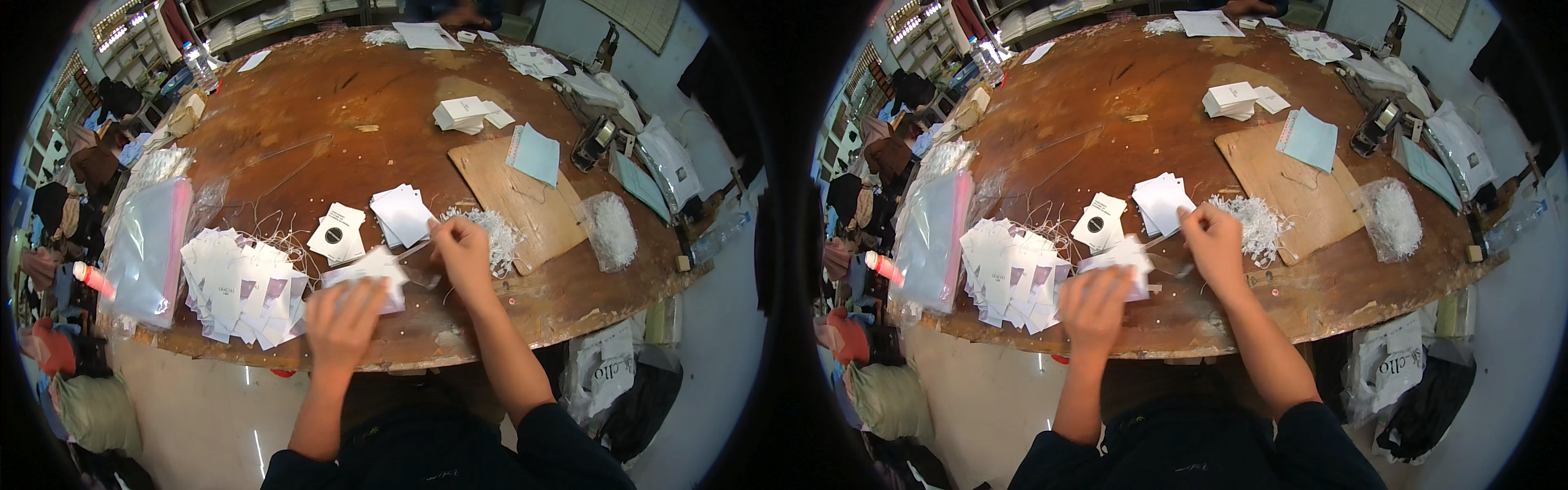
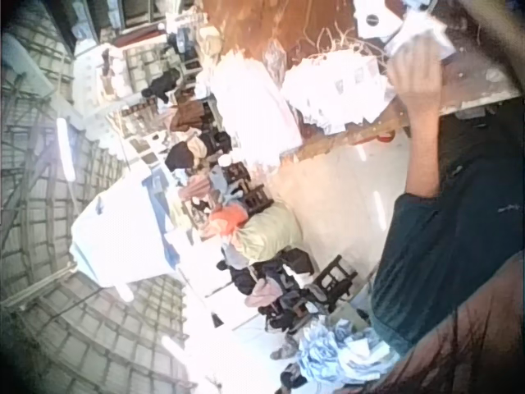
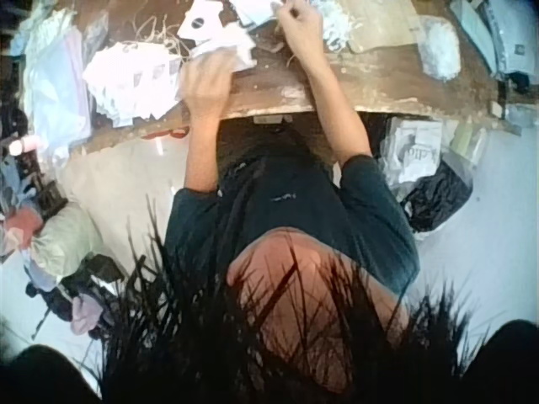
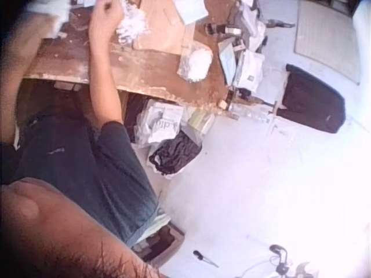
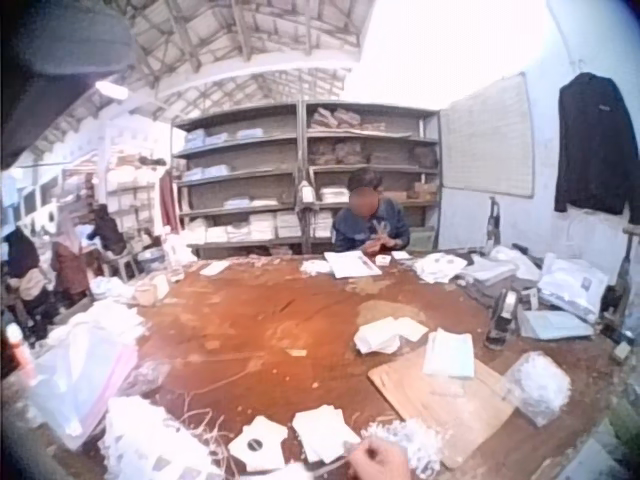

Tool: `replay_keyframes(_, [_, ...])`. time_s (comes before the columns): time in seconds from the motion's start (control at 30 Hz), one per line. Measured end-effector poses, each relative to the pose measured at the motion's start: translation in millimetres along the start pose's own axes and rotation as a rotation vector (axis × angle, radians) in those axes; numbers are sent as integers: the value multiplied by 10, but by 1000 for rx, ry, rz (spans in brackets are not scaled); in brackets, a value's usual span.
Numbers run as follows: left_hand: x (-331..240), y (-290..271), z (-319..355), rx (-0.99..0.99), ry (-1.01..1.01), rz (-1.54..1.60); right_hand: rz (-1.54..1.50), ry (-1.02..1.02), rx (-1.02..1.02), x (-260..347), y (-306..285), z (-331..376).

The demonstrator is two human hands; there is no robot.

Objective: The person repeatedly picks small white paper tags and thin white strings from a cluttered wooden table, threads the string through a hole in each tag, and places the assembled units into a growing pile. The person handles items one at a time throughout the clip.

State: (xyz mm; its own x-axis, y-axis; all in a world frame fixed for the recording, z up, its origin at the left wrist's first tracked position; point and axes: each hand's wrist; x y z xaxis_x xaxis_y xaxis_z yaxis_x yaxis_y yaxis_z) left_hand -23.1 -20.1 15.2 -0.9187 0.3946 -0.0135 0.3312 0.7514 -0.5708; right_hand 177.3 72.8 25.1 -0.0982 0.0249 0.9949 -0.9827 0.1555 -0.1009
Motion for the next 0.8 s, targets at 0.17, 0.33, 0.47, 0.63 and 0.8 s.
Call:
replay_keyframes(0.17, [643, -334, 118, 116, -248, -404, 518, -514, -73, 32, 70, -249])
replay_keyframes(0.33, [731, -371, 80, 275, -365, -547, 965, -637, -72, -119, 232, -182])
replay_keyframes(0.47, [604, 59, -133, 198, -352, -62, 952, -660, -91, -216, 234, -101])
replay_keyframes(0.63, [595, 549, -365, 390, -451, -48, 956, -681, -112, -247, 235, -94])
replay_keyframes(0.8, [565, 673, -342, 397, -561, 8, 959, -721, -172, -258, 256, -79])
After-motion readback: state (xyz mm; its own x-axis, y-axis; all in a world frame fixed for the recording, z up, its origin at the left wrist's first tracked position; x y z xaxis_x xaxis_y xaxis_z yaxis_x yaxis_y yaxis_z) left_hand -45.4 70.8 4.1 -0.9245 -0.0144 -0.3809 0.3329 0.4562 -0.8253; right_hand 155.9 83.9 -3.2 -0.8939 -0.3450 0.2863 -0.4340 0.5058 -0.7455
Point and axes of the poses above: each hand's wrist, its own z-axis away from the middle knuckle, its own y-axis out of the palm, x = y × z, and after that the axes turned 6 degrees about -x, right-handed
